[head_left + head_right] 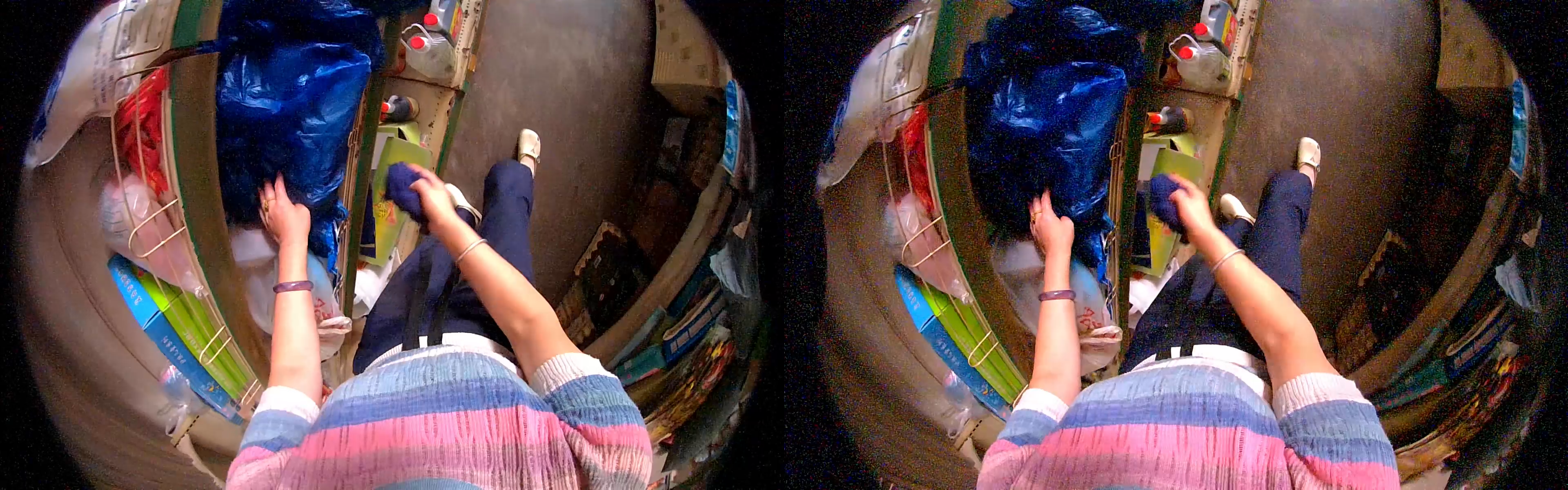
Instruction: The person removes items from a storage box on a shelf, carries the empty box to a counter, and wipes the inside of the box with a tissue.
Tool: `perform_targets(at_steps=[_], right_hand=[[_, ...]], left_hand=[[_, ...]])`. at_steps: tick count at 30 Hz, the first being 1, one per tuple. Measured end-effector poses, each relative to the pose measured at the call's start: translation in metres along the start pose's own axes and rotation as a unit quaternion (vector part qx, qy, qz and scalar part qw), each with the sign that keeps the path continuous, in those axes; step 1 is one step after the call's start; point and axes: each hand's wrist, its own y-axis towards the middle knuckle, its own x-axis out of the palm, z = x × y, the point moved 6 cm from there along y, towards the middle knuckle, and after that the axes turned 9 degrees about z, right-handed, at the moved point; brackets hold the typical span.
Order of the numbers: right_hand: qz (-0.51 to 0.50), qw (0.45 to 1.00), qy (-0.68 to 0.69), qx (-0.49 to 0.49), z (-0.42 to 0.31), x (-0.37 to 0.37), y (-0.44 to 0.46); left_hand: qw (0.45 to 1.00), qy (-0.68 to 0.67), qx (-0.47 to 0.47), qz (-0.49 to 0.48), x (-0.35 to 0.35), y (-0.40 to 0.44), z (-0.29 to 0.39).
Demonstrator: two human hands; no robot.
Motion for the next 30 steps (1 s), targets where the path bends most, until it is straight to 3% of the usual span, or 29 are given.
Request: perform_targets(at_steps=[1,2,4,5,6,7,8,10,12,19,22,23,24,26,29,30], right_hand=[[0.008,0.998,0.054,-0.028,0.009,-0.009,0.029],[0.023,0.993,0.009,-0.114,0.008,-0.018,0.059],[-0.009,0.987,0.073,-0.145,-0.052,0.016,0.056],[-0.032,0.961,-0.006,-0.274,-0.063,0.034,0.081],[-0.002,0.888,-0.158,-0.432,-0.084,0.053,0.083],[-0.006,0.851,-0.211,-0.480,-0.081,0.072,0.094],[-0.010,0.841,-0.269,-0.470,-0.065,0.088,0.107],[0.043,0.828,-0.270,-0.489,-0.044,0.093,0.101],[0.034,0.829,-0.249,-0.501,-0.010,0.089,0.085],[-0.095,0.878,-0.328,-0.336,0.161,0.068,-0.004],[-0.238,0.832,-0.420,-0.272,0.213,0.064,-0.031],[-0.322,0.793,-0.495,-0.149,0.236,0.065,-0.033],[-0.335,0.766,-0.533,-0.131,0.236,0.064,-0.039],[-0.337,0.741,-0.579,-0.043,0.233,0.060,-0.036],[-0.199,0.831,-0.518,-0.040,0.203,0.025,0.000],[-0.128,0.883,-0.444,-0.083,0.196,0.007,0.021]], left_hand=[[1.000,-0.004,0.007,-0.003,0.001,0.000,0.002],[1.000,-0.007,0.014,-0.006,0.001,0.000,0.003],[1.000,-0.006,0.028,-0.011,0.001,0.000,0.007],[0.999,-0.003,0.033,-0.012,0.001,-0.001,0.010],[0.999,0.001,0.038,-0.014,0.001,-0.003,0.012],[0.999,0.000,0.039,-0.019,0.001,-0.004,0.013],[0.999,-0.001,0.040,-0.025,0.001,-0.003,0.013],[0.999,-0.001,0.048,-0.022,0.004,-0.002,0.012],[0.998,-0.002,0.064,-0.009,0.005,-0.002,0.012],[0.997,0.021,0.061,-0.033,0.010,-0.004,0.010],[0.997,0.009,0.070,-0.026,0.010,-0.005,0.010],[0.997,0.014,0.066,-0.031,0.010,-0.005,0.011],[0.997,0.020,0.063,-0.036,0.010,-0.005,0.011],[0.997,0.023,0.061,-0.040,0.007,-0.005,0.010],[0.997,0.013,0.059,-0.036,0.005,-0.004,0.013],[0.998,0.016,0.056,-0.037,0.005,-0.005,0.013]])
